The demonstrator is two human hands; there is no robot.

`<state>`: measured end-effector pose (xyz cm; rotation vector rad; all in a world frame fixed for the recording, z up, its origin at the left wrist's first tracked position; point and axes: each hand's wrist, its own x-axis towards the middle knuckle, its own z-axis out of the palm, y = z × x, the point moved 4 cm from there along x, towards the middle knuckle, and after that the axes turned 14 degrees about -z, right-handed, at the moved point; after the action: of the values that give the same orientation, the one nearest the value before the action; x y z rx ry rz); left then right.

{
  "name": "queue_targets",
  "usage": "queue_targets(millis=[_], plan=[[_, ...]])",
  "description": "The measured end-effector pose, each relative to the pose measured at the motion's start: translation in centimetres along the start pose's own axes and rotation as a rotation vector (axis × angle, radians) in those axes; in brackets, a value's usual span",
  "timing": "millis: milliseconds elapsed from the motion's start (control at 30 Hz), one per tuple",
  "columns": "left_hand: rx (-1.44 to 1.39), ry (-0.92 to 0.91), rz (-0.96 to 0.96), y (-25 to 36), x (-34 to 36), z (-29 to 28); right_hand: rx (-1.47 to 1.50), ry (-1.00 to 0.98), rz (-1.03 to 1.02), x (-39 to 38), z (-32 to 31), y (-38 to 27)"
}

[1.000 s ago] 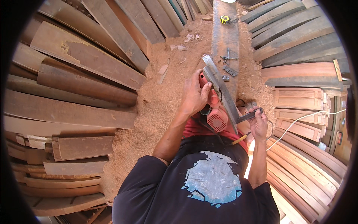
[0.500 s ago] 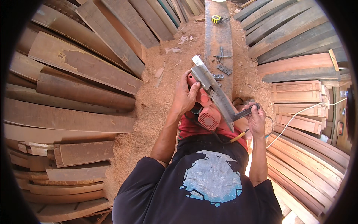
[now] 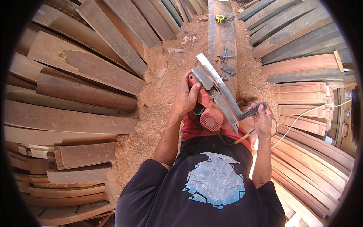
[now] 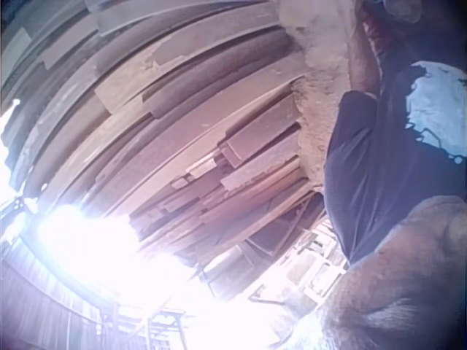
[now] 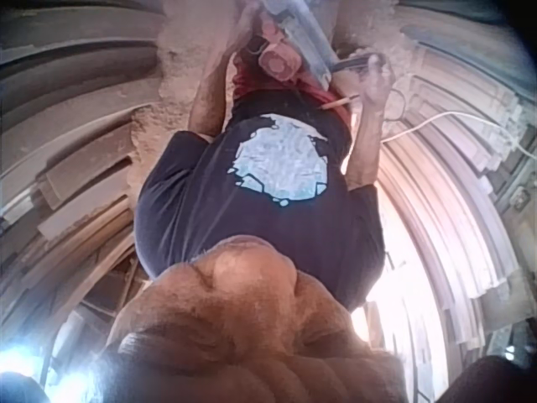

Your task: The person adjusts the settings on a red circular saw using a metal square and a pencil. They repeatedly position the square against the saw's base plate and blade, make marks, and manipulate the adjustment knobs and levers to calibrate the tool.

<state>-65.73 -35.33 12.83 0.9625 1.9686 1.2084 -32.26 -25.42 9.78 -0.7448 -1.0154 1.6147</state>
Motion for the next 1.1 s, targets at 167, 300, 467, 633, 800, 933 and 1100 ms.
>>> queue_targets(millis=[167, 300, 467, 633, 800, 933, 1100], plan=[[-0.085, -0.042, -0.014, -0.6, 0.1, 0.1, -0.010, -0.027, 0.010, 0.0, 0.2, -0.2], [-0.040, -0.029, -0.007, -0.7, 0.1, 0.1, -0.010, -0.029, 0.024, -0.4, 0.3, 0.1], [-0.011, -0.014, 0.016, -0.1, 0.1, 0.0, -0.008, -0.022, 0.063, -0.7, 0.1, 0.4], [0.037, 0.010, 0.008, 2.9, -0.5, -0.1, 0.018, -0.023, 0.113, -0.7, -1.1, 1.3], [0.169, 0.115, 0.063, 3.6, -0.9, 0.4, 0.091, -0.026, 0.152, -0.9, -2.1, 2.3], [0.217, 0.113, 0.021, 4.1, -0.9, 0.6, 0.121, -0.053, 0.171, -0.8, -2.6, 2.8], [0.265, 0.122, 0.011, 4.1, -0.9, 0.6, 0.126, -0.030, 0.185, -0.8, -2.7, 3.1]])
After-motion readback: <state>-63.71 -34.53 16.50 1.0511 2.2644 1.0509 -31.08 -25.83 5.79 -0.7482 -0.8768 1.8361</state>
